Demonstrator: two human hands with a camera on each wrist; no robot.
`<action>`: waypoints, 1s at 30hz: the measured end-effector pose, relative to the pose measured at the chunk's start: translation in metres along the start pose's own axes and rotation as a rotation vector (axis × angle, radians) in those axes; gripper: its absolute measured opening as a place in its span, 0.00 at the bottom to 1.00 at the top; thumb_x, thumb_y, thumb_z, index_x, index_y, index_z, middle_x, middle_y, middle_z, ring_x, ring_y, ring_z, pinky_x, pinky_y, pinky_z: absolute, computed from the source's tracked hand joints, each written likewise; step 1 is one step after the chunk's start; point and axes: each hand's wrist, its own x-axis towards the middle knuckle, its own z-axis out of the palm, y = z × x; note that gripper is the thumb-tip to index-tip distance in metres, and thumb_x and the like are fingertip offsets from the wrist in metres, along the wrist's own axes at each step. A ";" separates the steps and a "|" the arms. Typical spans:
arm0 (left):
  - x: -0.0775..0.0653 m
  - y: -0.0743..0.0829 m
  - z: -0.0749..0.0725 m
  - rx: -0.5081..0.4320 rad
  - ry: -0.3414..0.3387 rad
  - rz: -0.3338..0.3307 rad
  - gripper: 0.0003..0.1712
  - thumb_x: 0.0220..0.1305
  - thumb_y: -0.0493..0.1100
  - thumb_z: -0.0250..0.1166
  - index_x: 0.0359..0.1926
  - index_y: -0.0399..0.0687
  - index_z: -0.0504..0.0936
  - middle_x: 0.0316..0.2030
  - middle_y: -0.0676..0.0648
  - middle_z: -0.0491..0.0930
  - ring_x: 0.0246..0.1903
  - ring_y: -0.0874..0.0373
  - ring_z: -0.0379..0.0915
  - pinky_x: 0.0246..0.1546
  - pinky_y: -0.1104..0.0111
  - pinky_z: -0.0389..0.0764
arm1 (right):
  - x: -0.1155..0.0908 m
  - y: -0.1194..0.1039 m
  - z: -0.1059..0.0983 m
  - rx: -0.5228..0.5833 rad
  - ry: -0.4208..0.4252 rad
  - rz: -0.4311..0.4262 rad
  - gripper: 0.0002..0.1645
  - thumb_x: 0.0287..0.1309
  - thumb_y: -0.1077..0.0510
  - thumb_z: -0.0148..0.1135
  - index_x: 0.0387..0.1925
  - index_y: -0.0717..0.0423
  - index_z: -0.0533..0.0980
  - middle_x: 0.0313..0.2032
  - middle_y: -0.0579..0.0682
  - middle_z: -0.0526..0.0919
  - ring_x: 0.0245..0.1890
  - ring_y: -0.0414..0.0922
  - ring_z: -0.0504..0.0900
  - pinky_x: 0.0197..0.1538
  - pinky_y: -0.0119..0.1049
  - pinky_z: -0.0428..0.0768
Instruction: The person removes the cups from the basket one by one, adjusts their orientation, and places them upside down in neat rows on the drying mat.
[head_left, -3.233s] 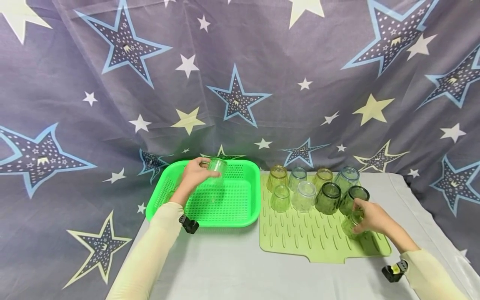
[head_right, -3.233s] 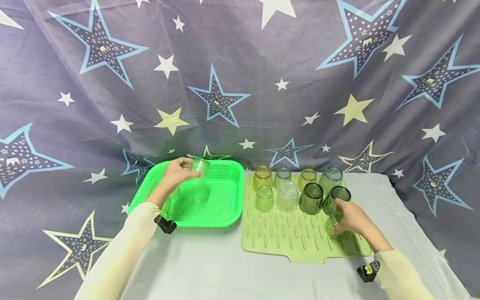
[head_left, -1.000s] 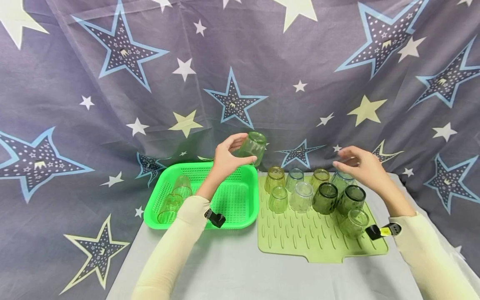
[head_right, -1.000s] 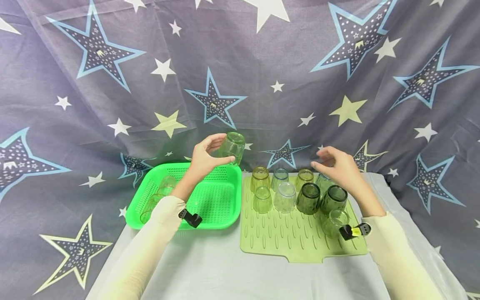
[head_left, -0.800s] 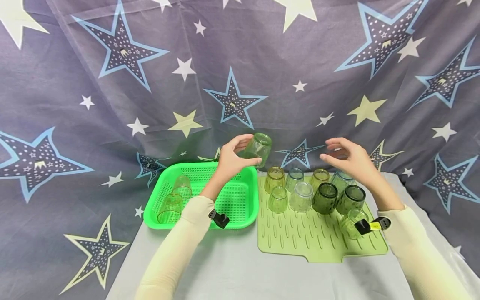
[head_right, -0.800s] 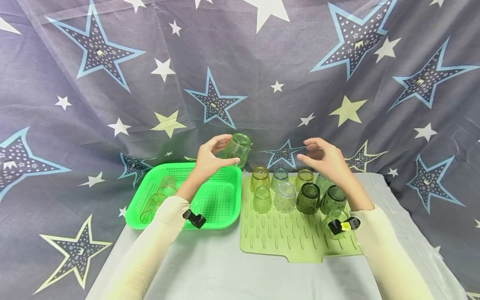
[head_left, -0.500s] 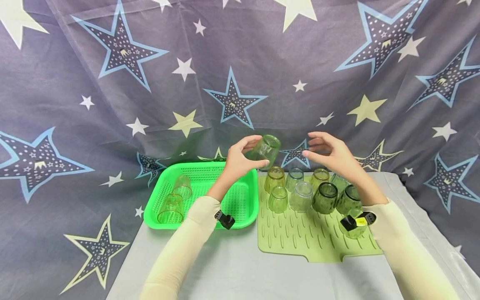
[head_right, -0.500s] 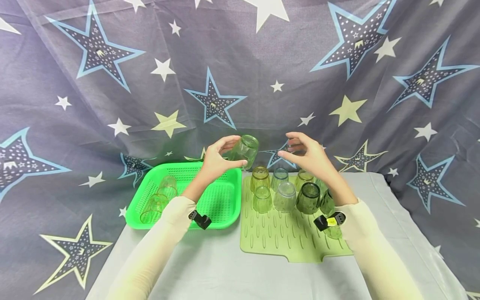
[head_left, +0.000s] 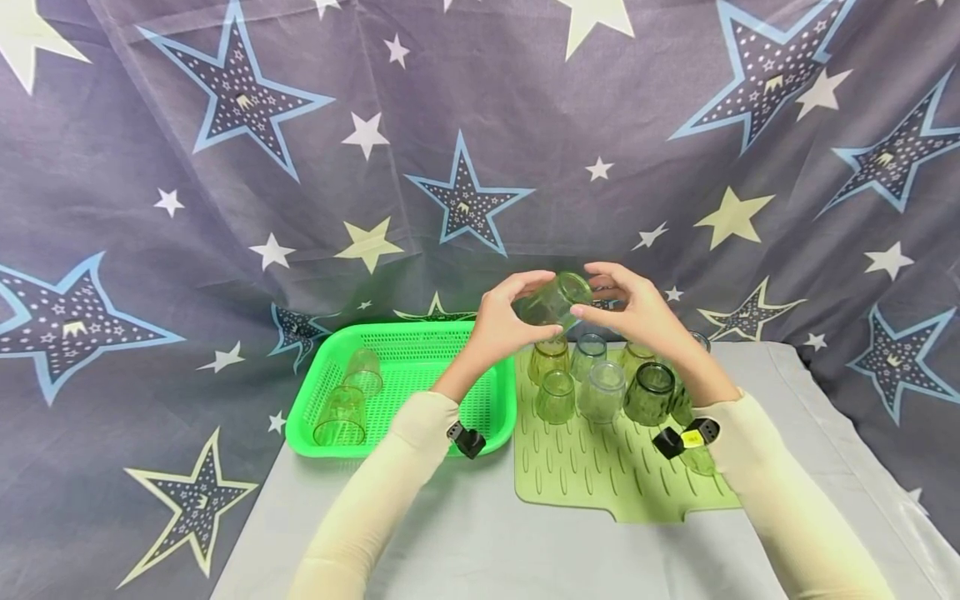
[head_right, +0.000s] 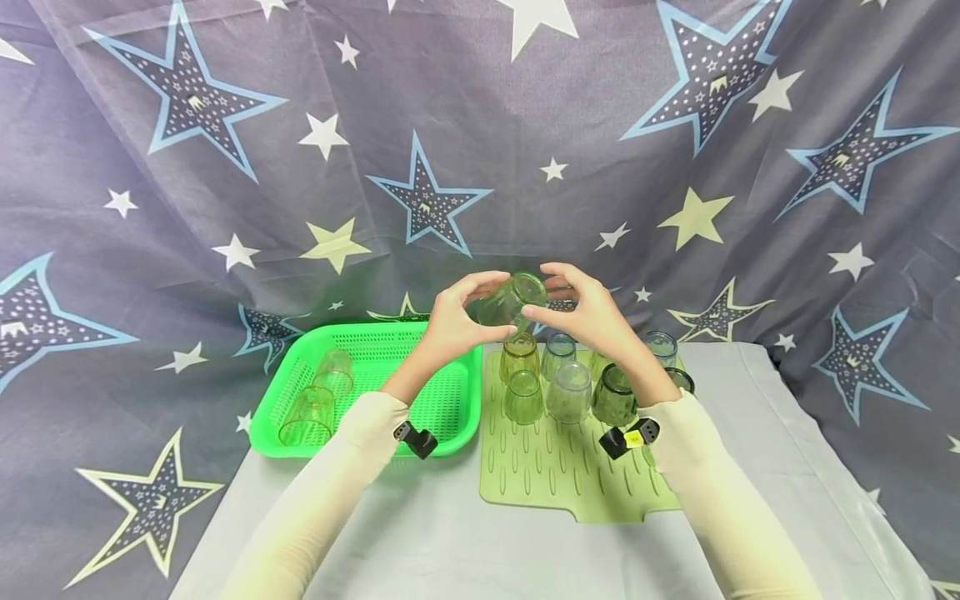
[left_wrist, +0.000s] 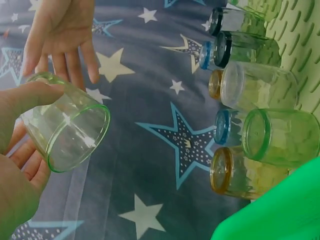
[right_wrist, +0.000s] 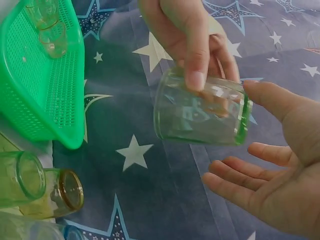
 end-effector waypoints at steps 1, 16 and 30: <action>0.000 0.001 0.001 0.007 -0.004 0.006 0.39 0.48 0.38 0.82 0.64 0.48 0.80 0.60 0.46 0.81 0.60 0.52 0.78 0.65 0.62 0.77 | 0.000 0.000 0.001 -0.001 -0.002 0.002 0.42 0.63 0.52 0.71 0.74 0.53 0.64 0.69 0.60 0.72 0.66 0.60 0.75 0.64 0.61 0.76; 0.006 0.012 0.011 0.071 -0.030 0.103 0.37 0.49 0.37 0.80 0.63 0.47 0.80 0.60 0.46 0.81 0.61 0.54 0.76 0.65 0.63 0.76 | 0.001 0.003 0.011 0.066 0.022 0.008 0.42 0.59 0.50 0.75 0.71 0.51 0.67 0.69 0.53 0.71 0.68 0.54 0.71 0.67 0.58 0.73; 0.005 0.013 0.012 0.046 -0.036 0.082 0.38 0.48 0.36 0.81 0.63 0.46 0.80 0.60 0.46 0.81 0.62 0.54 0.75 0.65 0.65 0.76 | 0.000 0.006 0.015 0.198 0.051 0.020 0.35 0.59 0.56 0.74 0.66 0.54 0.71 0.62 0.52 0.76 0.58 0.45 0.79 0.52 0.31 0.81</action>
